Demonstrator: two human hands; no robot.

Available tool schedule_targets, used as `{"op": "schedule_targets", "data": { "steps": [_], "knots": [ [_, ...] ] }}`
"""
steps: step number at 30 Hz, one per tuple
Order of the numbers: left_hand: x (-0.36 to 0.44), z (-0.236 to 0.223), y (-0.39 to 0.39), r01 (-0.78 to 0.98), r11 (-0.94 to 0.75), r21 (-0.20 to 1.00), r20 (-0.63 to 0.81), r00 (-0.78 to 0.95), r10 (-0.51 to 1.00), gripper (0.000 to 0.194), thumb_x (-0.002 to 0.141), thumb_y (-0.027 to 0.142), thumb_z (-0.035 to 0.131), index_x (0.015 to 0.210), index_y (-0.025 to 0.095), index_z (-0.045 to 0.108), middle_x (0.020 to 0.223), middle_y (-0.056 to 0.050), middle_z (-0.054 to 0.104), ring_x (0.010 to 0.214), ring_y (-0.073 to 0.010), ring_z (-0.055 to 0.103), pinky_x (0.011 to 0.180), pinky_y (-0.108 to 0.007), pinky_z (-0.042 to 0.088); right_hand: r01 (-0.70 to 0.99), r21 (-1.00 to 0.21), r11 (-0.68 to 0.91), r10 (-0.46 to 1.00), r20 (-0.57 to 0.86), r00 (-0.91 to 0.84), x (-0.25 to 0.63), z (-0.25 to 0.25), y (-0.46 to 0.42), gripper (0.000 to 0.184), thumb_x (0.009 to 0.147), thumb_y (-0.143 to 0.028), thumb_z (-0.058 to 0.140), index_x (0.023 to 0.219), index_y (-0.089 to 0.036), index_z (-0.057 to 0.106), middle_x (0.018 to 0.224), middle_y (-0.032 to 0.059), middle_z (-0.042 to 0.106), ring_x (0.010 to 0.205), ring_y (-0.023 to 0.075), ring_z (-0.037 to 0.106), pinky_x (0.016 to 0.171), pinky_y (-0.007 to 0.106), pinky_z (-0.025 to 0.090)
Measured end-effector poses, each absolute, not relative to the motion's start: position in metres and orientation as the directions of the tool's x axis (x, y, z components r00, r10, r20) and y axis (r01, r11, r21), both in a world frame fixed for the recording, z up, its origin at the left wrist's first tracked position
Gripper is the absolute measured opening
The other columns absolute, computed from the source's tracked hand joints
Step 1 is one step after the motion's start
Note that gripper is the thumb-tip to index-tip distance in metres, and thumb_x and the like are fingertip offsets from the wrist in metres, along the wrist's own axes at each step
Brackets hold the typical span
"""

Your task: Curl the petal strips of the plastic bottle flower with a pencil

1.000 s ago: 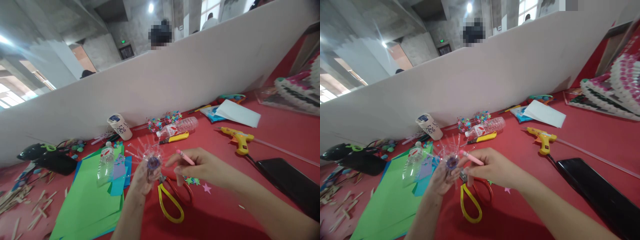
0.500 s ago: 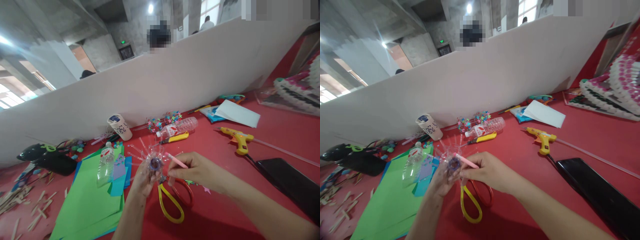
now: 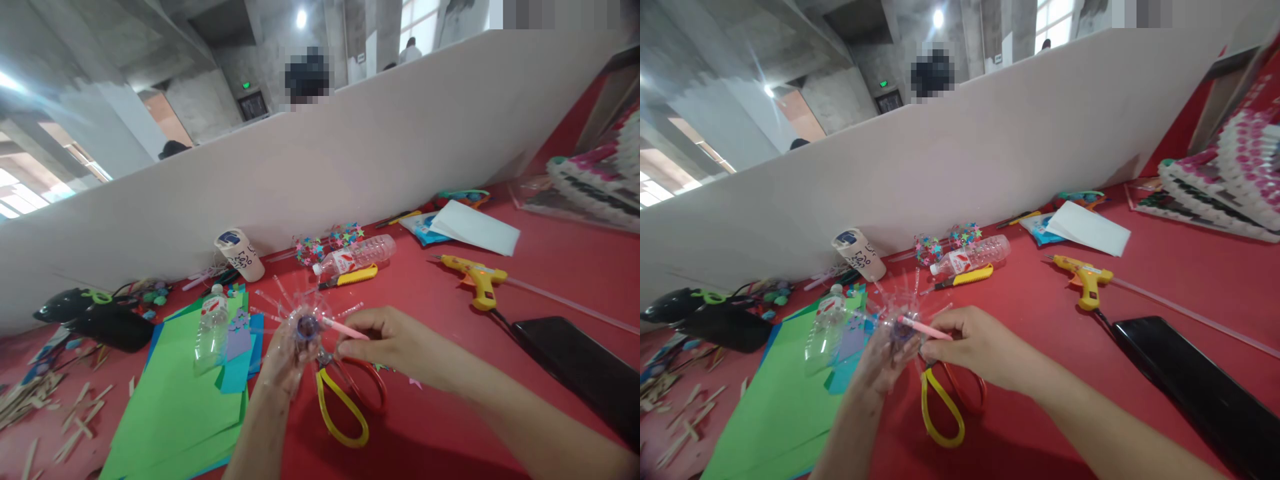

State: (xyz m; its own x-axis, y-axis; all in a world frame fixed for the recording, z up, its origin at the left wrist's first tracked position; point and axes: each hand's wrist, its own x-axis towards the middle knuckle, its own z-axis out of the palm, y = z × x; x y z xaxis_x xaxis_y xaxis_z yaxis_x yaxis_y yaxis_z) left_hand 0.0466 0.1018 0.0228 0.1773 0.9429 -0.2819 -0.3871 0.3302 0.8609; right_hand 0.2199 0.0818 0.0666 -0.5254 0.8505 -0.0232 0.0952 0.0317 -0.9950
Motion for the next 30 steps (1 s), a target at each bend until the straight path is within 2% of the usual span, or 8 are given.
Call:
{"op": "schedule_targets", "data": {
  "steps": [4, 8, 13, 19, 23, 26, 28, 30],
  "knots": [
    [0.046, 0.02, 0.101, -0.334, 0.31, 0.89, -0.259, 0.187, 0.947, 0.022, 0.066, 0.033, 0.062, 0.064, 0.012, 0.057, 0.05, 0.001, 0.048, 0.038, -0.0025, 0.034, 0.034, -0.015, 0.019, 0.066, -0.998, -0.024, 0.858, -0.054, -0.511, 0.221, 0.067, 0.082, 0.01, 0.075, -0.02, 0.055, 0.066, -0.015, 0.058, 0.054, -0.0061, 0.045, 0.047, 0.0051, 0.036, 0.044, 0.018, 0.025],
    [0.045, 0.013, 0.102, -0.359, 0.33, 0.873, -0.281, 0.182, 0.942, 0.022, 0.067, 0.033, 0.062, 0.063, 0.012, 0.055, 0.048, 0.002, 0.046, 0.037, -0.0031, 0.033, 0.033, -0.015, 0.02, 0.032, -0.999, -0.038, 0.869, -0.049, -0.493, 0.219, 0.065, 0.082, 0.002, 0.073, -0.019, 0.056, 0.072, -0.017, 0.057, 0.06, -0.0047, 0.053, 0.053, 0.0064, 0.047, 0.048, 0.017, 0.032],
    [0.04, 0.006, 0.102, -0.41, 0.249, 0.878, -0.164, 0.232, 0.959, 0.024, 0.058, 0.028, 0.07, 0.071, 0.012, 0.058, 0.055, 0.0, 0.052, 0.044, -0.0055, 0.041, 0.037, -0.016, 0.027, 0.02, -0.998, -0.054, 0.882, -0.057, -0.467, 0.218, 0.063, 0.081, 0.008, 0.074, -0.023, 0.058, 0.079, -0.018, 0.057, 0.066, -0.0031, 0.056, 0.061, 0.0092, 0.053, 0.056, 0.019, 0.039],
    [0.043, 0.01, 0.103, -0.407, 0.314, 0.858, -0.264, 0.174, 0.949, 0.016, 0.063, 0.028, 0.064, 0.07, 0.014, 0.058, 0.053, 0.001, 0.053, 0.039, -0.0047, 0.04, 0.035, -0.015, 0.026, -0.009, -0.995, -0.102, 0.871, -0.085, -0.484, 0.218, 0.066, 0.08, 0.009, 0.07, -0.017, 0.06, 0.078, -0.017, 0.055, 0.071, -0.0026, 0.058, 0.066, 0.0097, 0.056, 0.058, 0.019, 0.041],
    [0.043, 0.012, 0.103, -0.423, 0.311, 0.851, -0.255, 0.184, 0.949, 0.016, 0.061, 0.026, 0.065, 0.069, 0.014, 0.057, 0.054, 0.001, 0.055, 0.039, -0.0046, 0.041, 0.035, -0.015, 0.027, -0.004, -0.995, -0.099, 0.869, -0.084, -0.488, 0.218, 0.067, 0.079, 0.009, 0.072, -0.018, 0.059, 0.077, -0.017, 0.052, 0.064, -0.004, 0.057, 0.06, 0.0083, 0.054, 0.056, 0.018, 0.04],
    [0.042, 0.013, 0.101, -0.426, 0.307, 0.851, -0.255, 0.175, 0.951, 0.018, 0.06, 0.025, 0.066, 0.073, 0.014, 0.058, 0.058, -0.001, 0.058, 0.042, -0.0056, 0.045, 0.038, -0.015, 0.032, 0.009, -0.992, -0.126, 0.857, -0.113, -0.503, 0.219, 0.066, 0.079, 0.008, 0.075, -0.02, 0.057, 0.08, -0.017, 0.052, 0.059, -0.0047, 0.056, 0.052, 0.0068, 0.051, 0.048, 0.017, 0.035],
    [0.041, 0.013, 0.1, -0.439, 0.299, 0.847, -0.257, 0.153, 0.954, 0.024, 0.06, 0.028, 0.066, 0.078, 0.015, 0.058, 0.064, -0.003, 0.061, 0.045, -0.0072, 0.048, 0.04, -0.017, 0.036, 0.017, -0.989, -0.147, 0.852, -0.135, -0.506, 0.219, 0.065, 0.079, 0.007, 0.075, -0.02, 0.056, 0.08, -0.017, 0.052, 0.059, -0.0041, 0.056, 0.051, 0.0065, 0.049, 0.045, 0.016, 0.031],
    [0.041, 0.013, 0.1, -0.44, 0.292, 0.849, -0.253, 0.148, 0.956, 0.024, 0.059, 0.027, 0.066, 0.077, 0.014, 0.058, 0.061, -0.002, 0.06, 0.044, -0.0069, 0.046, 0.039, -0.017, 0.034, -0.001, -0.987, -0.161, 0.851, -0.138, -0.507, 0.219, 0.066, 0.078, 0.006, 0.074, -0.018, 0.057, 0.078, -0.017, 0.053, 0.061, -0.0036, 0.056, 0.053, 0.0066, 0.05, 0.046, 0.016, 0.033]
  ]
}}
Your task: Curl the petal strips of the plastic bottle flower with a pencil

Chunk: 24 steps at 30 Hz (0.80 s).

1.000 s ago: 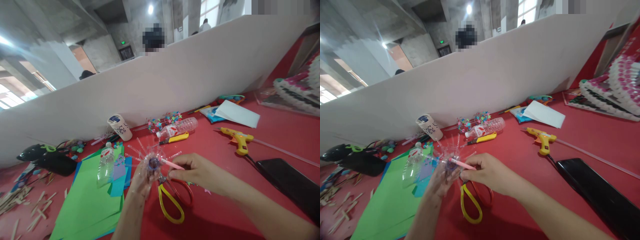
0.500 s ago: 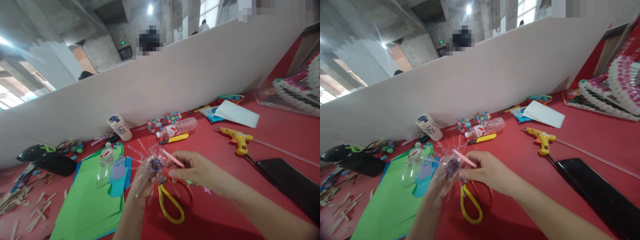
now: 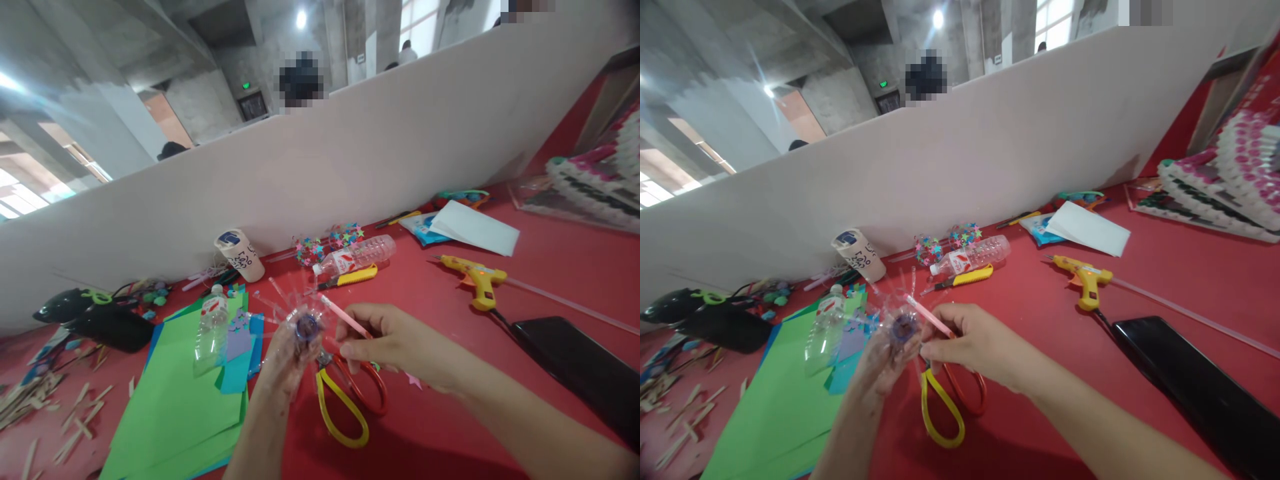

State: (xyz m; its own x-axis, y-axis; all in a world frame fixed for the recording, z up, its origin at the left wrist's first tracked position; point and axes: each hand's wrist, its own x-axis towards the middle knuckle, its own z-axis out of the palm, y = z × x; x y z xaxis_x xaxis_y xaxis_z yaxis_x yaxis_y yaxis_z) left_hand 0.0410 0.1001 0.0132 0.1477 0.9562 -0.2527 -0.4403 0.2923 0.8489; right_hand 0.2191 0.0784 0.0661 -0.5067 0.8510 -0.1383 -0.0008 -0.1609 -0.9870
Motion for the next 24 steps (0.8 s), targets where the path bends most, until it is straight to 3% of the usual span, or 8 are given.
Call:
{"op": "schedule_targets", "data": {
  "steps": [3, 9, 16, 21, 24],
  "knots": [
    [0.043, 0.015, 0.101, -0.426, 0.291, 0.857, -0.245, 0.16, 0.956, 0.018, 0.061, 0.025, 0.064, 0.074, 0.013, 0.058, 0.055, 0.0, 0.056, 0.04, -0.0048, 0.042, 0.036, -0.014, 0.028, -0.052, -0.981, -0.188, 0.853, -0.137, -0.504, 0.219, 0.068, 0.078, 0.008, 0.072, -0.017, 0.058, 0.077, -0.016, 0.052, 0.064, -0.0039, 0.054, 0.057, 0.0066, 0.052, 0.05, 0.015, 0.036],
    [0.046, 0.017, 0.102, -0.395, 0.332, 0.857, -0.277, 0.189, 0.942, 0.015, 0.064, 0.025, 0.062, 0.07, 0.013, 0.057, 0.05, 0.001, 0.051, 0.036, -0.0033, 0.037, 0.034, -0.014, 0.022, -0.002, -0.98, -0.197, 0.87, -0.174, -0.461, 0.218, 0.068, 0.077, 0.008, 0.073, -0.019, 0.056, 0.078, -0.017, 0.051, 0.054, -0.0053, 0.052, 0.041, 0.003, 0.033, 0.039, 0.014, 0.023],
    [0.045, 0.016, 0.101, -0.422, 0.329, 0.845, -0.271, 0.194, 0.943, 0.015, 0.067, 0.026, 0.061, 0.071, 0.013, 0.057, 0.051, 0.001, 0.052, 0.039, -0.0043, 0.041, 0.035, -0.014, 0.026, -0.085, -0.975, -0.206, 0.868, -0.142, -0.476, 0.218, 0.072, 0.076, 0.011, 0.073, -0.023, 0.059, 0.078, -0.016, 0.051, 0.057, -0.004, 0.055, 0.045, 0.0032, 0.039, 0.04, 0.014, 0.024],
    [0.046, 0.021, 0.103, -0.429, 0.433, 0.793, -0.34, 0.279, 0.898, 0.021, 0.075, 0.027, 0.051, 0.062, 0.011, 0.054, 0.041, 0.003, 0.044, 0.032, -0.0025, 0.031, 0.033, -0.013, 0.023, -0.097, -0.975, -0.201, 0.866, -0.13, -0.483, 0.223, 0.08, 0.075, 0.02, 0.075, -0.022, 0.055, 0.094, -0.017, 0.052, 0.06, -0.0024, 0.06, 0.037, 0.0018, 0.029, 0.035, 0.015, 0.019],
    [0.046, 0.023, 0.106, -0.442, 0.485, 0.755, -0.341, 0.367, 0.865, 0.025, 0.078, 0.028, 0.047, 0.059, 0.011, 0.052, 0.038, 0.003, 0.04, 0.03, -0.0015, 0.025, 0.031, -0.012, 0.019, -0.124, -0.983, -0.138, 0.915, -0.078, -0.397, 0.229, 0.083, 0.075, 0.028, 0.076, -0.024, 0.054, 0.103, -0.019, 0.049, 0.057, -0.0038, 0.059, 0.033, 0.0026, 0.025, 0.033, 0.017, 0.017]
  ]
}}
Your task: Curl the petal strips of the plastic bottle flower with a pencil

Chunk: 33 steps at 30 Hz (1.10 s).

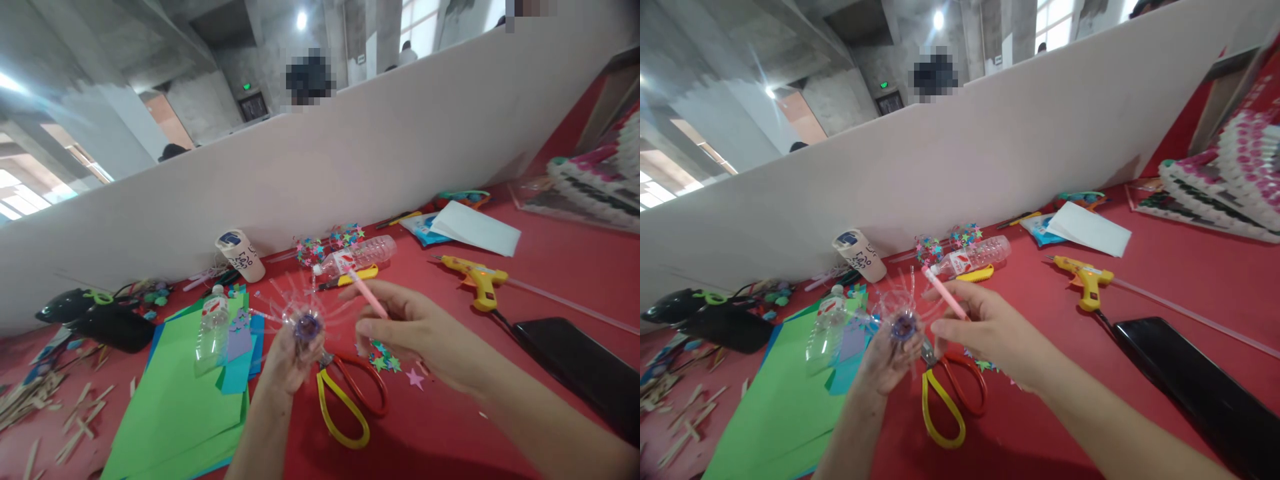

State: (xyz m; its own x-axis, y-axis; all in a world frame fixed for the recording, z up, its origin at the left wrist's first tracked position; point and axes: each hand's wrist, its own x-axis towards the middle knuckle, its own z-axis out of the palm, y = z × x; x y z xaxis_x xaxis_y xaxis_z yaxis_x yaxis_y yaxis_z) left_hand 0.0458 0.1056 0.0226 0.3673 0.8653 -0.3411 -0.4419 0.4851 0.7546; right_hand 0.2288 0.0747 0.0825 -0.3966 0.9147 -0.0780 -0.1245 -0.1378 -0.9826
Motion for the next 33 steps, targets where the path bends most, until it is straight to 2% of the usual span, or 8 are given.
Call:
{"op": "schedule_targets", "data": {
  "steps": [3, 6, 8, 16, 22, 27, 30, 33],
  "knots": [
    [0.045, 0.022, 0.107, -0.44, 0.517, 0.734, -0.335, 0.428, 0.839, 0.028, 0.08, 0.029, 0.044, 0.06, 0.011, 0.053, 0.038, 0.003, 0.039, 0.029, -0.001, 0.022, 0.03, -0.012, 0.018, -0.115, -0.992, -0.059, 0.955, -0.022, -0.297, 0.232, 0.082, 0.076, 0.019, 0.076, -0.027, 0.054, 0.093, -0.019, 0.053, 0.055, -0.0034, 0.058, 0.034, 0.0037, 0.025, 0.033, 0.018, 0.019],
    [0.043, 0.019, 0.109, -0.463, 0.529, 0.712, -0.316, 0.462, 0.829, 0.03, 0.081, 0.028, 0.042, 0.062, 0.009, 0.054, 0.039, 0.003, 0.039, 0.029, -0.0006, 0.023, 0.03, -0.012, 0.018, -0.039, -0.999, 0.029, 0.962, 0.038, -0.271, 0.232, 0.079, 0.076, 0.006, 0.074, -0.024, 0.055, 0.077, -0.018, 0.055, 0.056, -0.0019, 0.057, 0.044, 0.0079, 0.042, 0.042, 0.019, 0.031],
    [0.042, 0.016, 0.109, -0.49, 0.54, 0.684, -0.3, 0.486, 0.821, 0.029, 0.082, 0.028, 0.04, 0.064, 0.009, 0.054, 0.04, 0.004, 0.039, 0.029, -0.0006, 0.023, 0.03, -0.012, 0.017, 0.026, -0.996, 0.083, 0.955, 0.072, -0.289, 0.23, 0.077, 0.076, 0.005, 0.073, -0.021, 0.054, 0.075, -0.018, 0.057, 0.057, -0.0016, 0.055, 0.052, 0.0105, 0.048, 0.048, 0.02, 0.036],
    [0.044, 0.009, 0.111, -0.524, 0.587, 0.617, -0.304, 0.529, 0.792, 0.035, 0.084, 0.033, 0.036, 0.061, 0.011, 0.052, 0.039, 0.002, 0.041, 0.027, -0.0013, 0.025, 0.029, -0.012, 0.018, 0.203, -0.959, 0.196, 0.92, 0.109, -0.376, 0.219, 0.075, 0.068, 0.013, 0.075, -0.013, 0.047, 0.072, -0.017, 0.059, 0.059, -0.0032, 0.045, 0.054, 0.009, 0.04, 0.048, 0.019, 0.031],
    [0.044, 0.013, 0.108, -0.559, 0.553, 0.618, -0.271, 0.508, 0.817, 0.03, 0.084, 0.027, 0.038, 0.066, 0.009, 0.054, 0.043, 0.002, 0.043, 0.029, -0.0006, 0.027, 0.03, -0.011, 0.019, 0.098, -0.977, 0.188, 0.922, 0.142, -0.36, 0.225, 0.076, 0.07, 0.015, 0.077, -0.015, 0.047, 0.08, -0.019, 0.062, 0.061, -0.0025, 0.051, 0.055, 0.0096, 0.046, 0.049, 0.019, 0.035],
    [0.044, 0.014, 0.106, -0.626, 0.483, 0.613, -0.213, 0.457, 0.863, 0.029, 0.084, 0.026, 0.037, 0.07, 0.009, 0.055, 0.048, 0.002, 0.044, 0.032, 0.0001, 0.029, 0.031, -0.01, 0.021, 0.044, -0.964, 0.262, 0.904, 0.23, -0.36, 0.224, 0.068, 0.079, 0.024, 0.072, -0.007, 0.047, 0.078, -0.02, 0.066, 0.07, -0.0015, 0.059, 0.064, 0.0102, 0.052, 0.058, 0.019, 0.039],
    [0.047, 0.012, 0.106, -0.618, 0.483, 0.62, -0.228, 0.447, 0.865, 0.027, 0.083, 0.025, 0.04, 0.066, 0.01, 0.054, 0.048, 0.002, 0.045, 0.032, -0.0002, 0.029, 0.031, -0.01, 0.021, -0.014, -0.987, 0.16, 0.9, 0.152, -0.409, 0.216, 0.064, 0.079, 0.025, 0.071, -0.008, 0.048, 0.084, -0.02, 0.066, 0.064, -0.0029, 0.058, 0.056, 0.0089, 0.051, 0.053, 0.019, 0.039],
    [0.05, 0.01, 0.106, -0.611, 0.473, 0.634, -0.285, 0.384, 0.878, 0.026, 0.08, 0.027, 0.045, 0.061, 0.012, 0.053, 0.046, 0.002, 0.047, 0.033, -0.0011, 0.032, 0.033, -0.011, 0.026, -0.059, -0.996, 0.073, 0.897, 0.092, -0.432, 0.21, 0.063, 0.077, 0.018, 0.072, -0.012, 0.052, 0.082, -0.019, 0.066, 0.062, -0.0027, 0.059, 0.058, 0.0101, 0.055, 0.056, 0.02, 0.041]
  ]
}}
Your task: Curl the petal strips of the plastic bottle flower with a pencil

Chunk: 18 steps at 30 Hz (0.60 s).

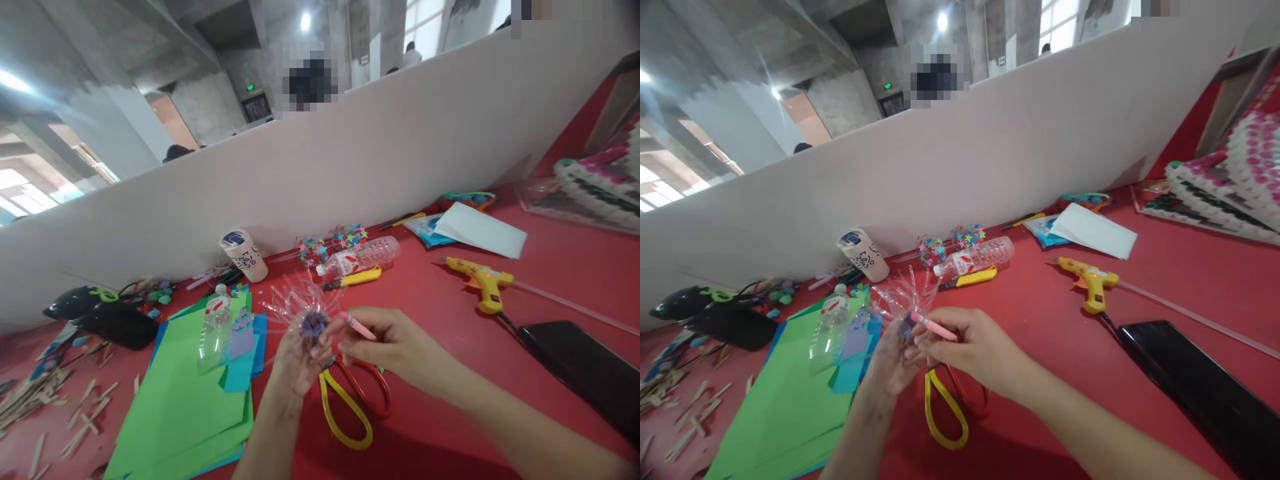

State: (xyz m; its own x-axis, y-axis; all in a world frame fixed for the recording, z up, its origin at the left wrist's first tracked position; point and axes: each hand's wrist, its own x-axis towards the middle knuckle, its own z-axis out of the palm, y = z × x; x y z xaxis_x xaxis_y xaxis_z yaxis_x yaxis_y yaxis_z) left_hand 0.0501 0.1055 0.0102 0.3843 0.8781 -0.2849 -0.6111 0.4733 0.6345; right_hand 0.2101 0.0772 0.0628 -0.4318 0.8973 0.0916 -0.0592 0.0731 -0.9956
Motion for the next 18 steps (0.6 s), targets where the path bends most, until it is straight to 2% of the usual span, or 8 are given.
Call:
{"op": "schedule_targets", "data": {
  "steps": [3, 7, 13, 16, 18],
  "knots": [
    [0.054, 0.013, 0.103, -0.571, 0.464, 0.677, -0.367, 0.284, 0.886, 0.021, 0.076, 0.027, 0.05, 0.061, 0.013, 0.054, 0.045, 0.002, 0.05, 0.033, -0.0024, 0.036, 0.033, -0.012, 0.027, -0.081, -0.995, 0.06, 0.899, 0.09, -0.429, 0.209, 0.062, 0.078, 0.011, 0.074, -0.018, 0.054, 0.072, -0.017, 0.065, 0.063, -0.0016, 0.061, 0.062, 0.0114, 0.057, 0.059, 0.021, 0.043],
    [0.058, 0.02, 0.101, -0.54, 0.387, 0.747, -0.388, 0.118, 0.914, 0.01, 0.069, 0.022, 0.057, 0.065, 0.013, 0.057, 0.049, 0.002, 0.054, 0.037, -0.0042, 0.044, 0.035, -0.013, 0.03, -0.125, -0.992, 0.017, 0.886, 0.073, -0.458, 0.21, 0.058, 0.081, 0.016, 0.078, -0.023, 0.053, 0.068, -0.017, 0.065, 0.06, -0.001, 0.062, 0.061, 0.0109, 0.057, 0.061, 0.021, 0.043],
    [0.057, 0.021, 0.103, -0.498, 0.361, 0.789, -0.383, 0.063, 0.922, 0.013, 0.067, 0.025, 0.058, 0.064, 0.013, 0.057, 0.05, 0.002, 0.054, 0.039, -0.0058, 0.045, 0.036, -0.016, 0.031, -0.176, -0.983, -0.061, 0.906, 0.019, -0.423, 0.211, 0.055, 0.081, 0.015, 0.079, -0.026, 0.054, 0.072, -0.018, 0.065, 0.057, -0.0024, 0.062, 0.041, 0.005, 0.044, 0.04, 0.018, 0.029],
    [0.055, 0.023, 0.103, -0.519, 0.338, 0.785, -0.348, 0.081, 0.934, 0.014, 0.07, 0.025, 0.056, 0.065, 0.013, 0.057, 0.048, 0.002, 0.052, 0.037, -0.0044, 0.042, 0.035, -0.014, 0.03, -0.223, -0.974, -0.038, 0.917, 0.054, -0.395, 0.211, 0.056, 0.081, 0.008, 0.076, -0.021, 0.054, 0.074, -0.019, 0.061, 0.059, -0.0032, 0.062, 0.039, 0.0036, 0.039, 0.038, 0.017, 0.025],
    [0.055, 0.025, 0.103, -0.543, 0.332, 0.772, -0.305, 0.142, 0.942, 0.018, 0.073, 0.028, 0.052, 0.067, 0.012, 0.059, 0.049, 0.001, 0.052, 0.036, -0.0033, 0.039, 0.035, -0.014, 0.029, -0.24, -0.971, -0.013, 0.939, 0.071, -0.336, 0.209, 0.055, 0.082, 0.004, 0.073, -0.017, 0.055, 0.072, -0.019, 0.058, 0.057, -0.0041, 0.061, 0.041, 0.0043, 0.042, 0.04, 0.017, 0.028]
  ]
}}
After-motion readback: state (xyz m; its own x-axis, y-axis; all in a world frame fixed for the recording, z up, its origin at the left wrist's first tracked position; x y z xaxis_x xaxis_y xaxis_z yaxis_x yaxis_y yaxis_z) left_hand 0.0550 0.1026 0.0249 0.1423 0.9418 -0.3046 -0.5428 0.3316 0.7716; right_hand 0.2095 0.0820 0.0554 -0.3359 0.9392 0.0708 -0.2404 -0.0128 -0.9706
